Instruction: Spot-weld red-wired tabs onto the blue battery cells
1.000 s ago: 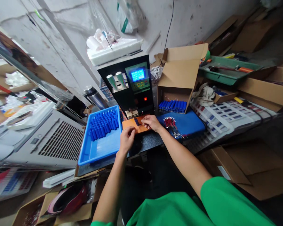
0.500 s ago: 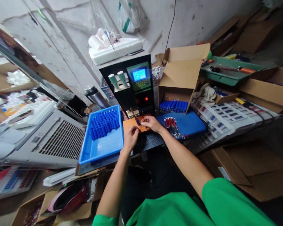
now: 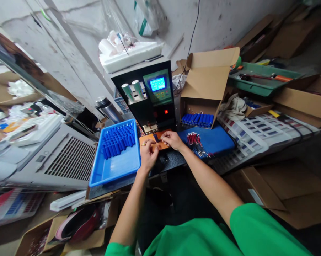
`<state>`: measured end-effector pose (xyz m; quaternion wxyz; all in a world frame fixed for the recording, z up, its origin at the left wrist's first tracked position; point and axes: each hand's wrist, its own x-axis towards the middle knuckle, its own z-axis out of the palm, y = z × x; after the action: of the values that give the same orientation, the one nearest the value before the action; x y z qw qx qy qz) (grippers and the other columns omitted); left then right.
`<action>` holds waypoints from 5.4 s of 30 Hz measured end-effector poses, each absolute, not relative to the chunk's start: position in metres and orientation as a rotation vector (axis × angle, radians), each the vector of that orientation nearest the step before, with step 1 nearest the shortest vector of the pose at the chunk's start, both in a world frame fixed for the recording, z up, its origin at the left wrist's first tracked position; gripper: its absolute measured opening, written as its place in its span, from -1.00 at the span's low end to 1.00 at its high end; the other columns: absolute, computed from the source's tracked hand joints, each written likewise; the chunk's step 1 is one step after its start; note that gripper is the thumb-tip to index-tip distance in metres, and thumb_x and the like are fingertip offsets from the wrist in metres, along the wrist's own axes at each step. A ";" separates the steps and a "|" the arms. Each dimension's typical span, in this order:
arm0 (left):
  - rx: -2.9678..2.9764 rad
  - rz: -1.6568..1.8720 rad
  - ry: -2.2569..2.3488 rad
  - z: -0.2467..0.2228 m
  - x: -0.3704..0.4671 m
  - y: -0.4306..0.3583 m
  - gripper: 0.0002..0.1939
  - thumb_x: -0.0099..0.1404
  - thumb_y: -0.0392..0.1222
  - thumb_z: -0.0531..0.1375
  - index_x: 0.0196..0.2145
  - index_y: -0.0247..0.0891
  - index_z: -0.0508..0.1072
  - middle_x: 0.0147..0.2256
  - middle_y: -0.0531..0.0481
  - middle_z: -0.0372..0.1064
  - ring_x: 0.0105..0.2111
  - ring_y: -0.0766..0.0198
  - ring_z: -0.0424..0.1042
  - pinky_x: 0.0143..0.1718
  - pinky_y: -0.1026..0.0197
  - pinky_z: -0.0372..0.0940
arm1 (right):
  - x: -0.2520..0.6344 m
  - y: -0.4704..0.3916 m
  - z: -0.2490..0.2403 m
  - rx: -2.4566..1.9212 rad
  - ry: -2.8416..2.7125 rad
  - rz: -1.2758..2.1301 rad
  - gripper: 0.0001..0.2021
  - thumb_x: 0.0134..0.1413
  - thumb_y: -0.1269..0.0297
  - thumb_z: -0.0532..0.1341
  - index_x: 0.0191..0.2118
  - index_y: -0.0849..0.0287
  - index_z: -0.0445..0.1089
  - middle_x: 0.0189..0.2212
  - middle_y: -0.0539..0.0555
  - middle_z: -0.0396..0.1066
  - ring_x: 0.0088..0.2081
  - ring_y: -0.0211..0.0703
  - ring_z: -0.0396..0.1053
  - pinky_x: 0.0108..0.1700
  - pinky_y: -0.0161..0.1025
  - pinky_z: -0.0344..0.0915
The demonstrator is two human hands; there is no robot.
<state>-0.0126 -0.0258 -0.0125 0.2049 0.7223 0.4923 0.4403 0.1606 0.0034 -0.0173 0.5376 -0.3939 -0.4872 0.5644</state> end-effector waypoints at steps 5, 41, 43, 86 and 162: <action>2.225 1.025 1.276 -0.019 -0.012 -0.016 -0.49 0.20 -0.24 0.23 0.13 -0.19 0.43 0.08 -0.21 0.35 0.05 0.02 0.39 0.12 -0.02 0.28 | 0.164 0.004 -0.016 -0.900 -1.058 1.331 -0.66 -0.13 0.00 0.36 -0.42 0.19 0.38 -0.65 -0.10 0.30 -0.64 -0.39 0.16 -0.61 -0.42 0.06; 1.737 1.149 1.358 -0.029 -0.007 0.014 -0.69 0.28 -0.05 0.23 -0.08 -0.23 0.54 -0.31 -0.01 0.53 -0.39 0.24 0.44 -0.28 0.23 0.31 | 0.146 0.013 0.003 -1.052 -0.946 1.318 -0.77 -0.01 0.19 0.32 -0.50 0.20 0.34 -0.66 -0.07 0.32 -0.64 -0.39 0.22 -0.62 -0.46 0.15; 1.736 1.155 1.367 -0.030 -0.007 0.014 -0.68 0.28 -0.05 0.23 -0.07 -0.23 0.54 -0.32 -0.01 0.53 -0.39 0.23 0.45 -0.29 0.23 0.31 | 0.142 0.015 0.004 -1.057 -0.967 1.313 -0.77 -0.01 0.19 0.32 -0.51 0.19 0.34 -0.67 -0.07 0.31 -0.64 -0.38 0.23 -0.62 -0.46 0.16; 1.943 1.045 1.645 -0.026 -0.002 0.004 -0.74 0.38 -0.07 0.14 -0.08 -0.20 0.52 -0.44 0.00 0.43 -0.43 0.23 0.38 -0.38 0.24 0.17 | 0.120 0.012 0.013 -1.261 -0.989 1.178 -0.87 0.04 0.37 0.25 -0.48 0.18 0.34 -0.68 -0.08 0.34 -0.62 -0.27 0.34 -0.60 -0.43 0.24; 2.065 1.234 1.574 -0.019 -0.006 0.004 -0.70 0.28 0.08 0.18 -0.23 -0.17 0.55 -0.33 -0.01 0.56 -0.39 0.20 0.50 -0.31 0.19 0.33 | 0.279 0.075 0.016 -2.118 -2.217 -0.215 -0.59 0.26 0.62 -0.05 0.08 0.53 0.44 0.02 0.56 0.37 0.01 0.16 0.42 -0.03 -0.06 0.40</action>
<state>-0.0057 0.0042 -0.0190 0.1330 0.7119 0.5426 0.4255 0.2789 0.0749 0.0160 0.0340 -0.6886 -0.7209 -0.0700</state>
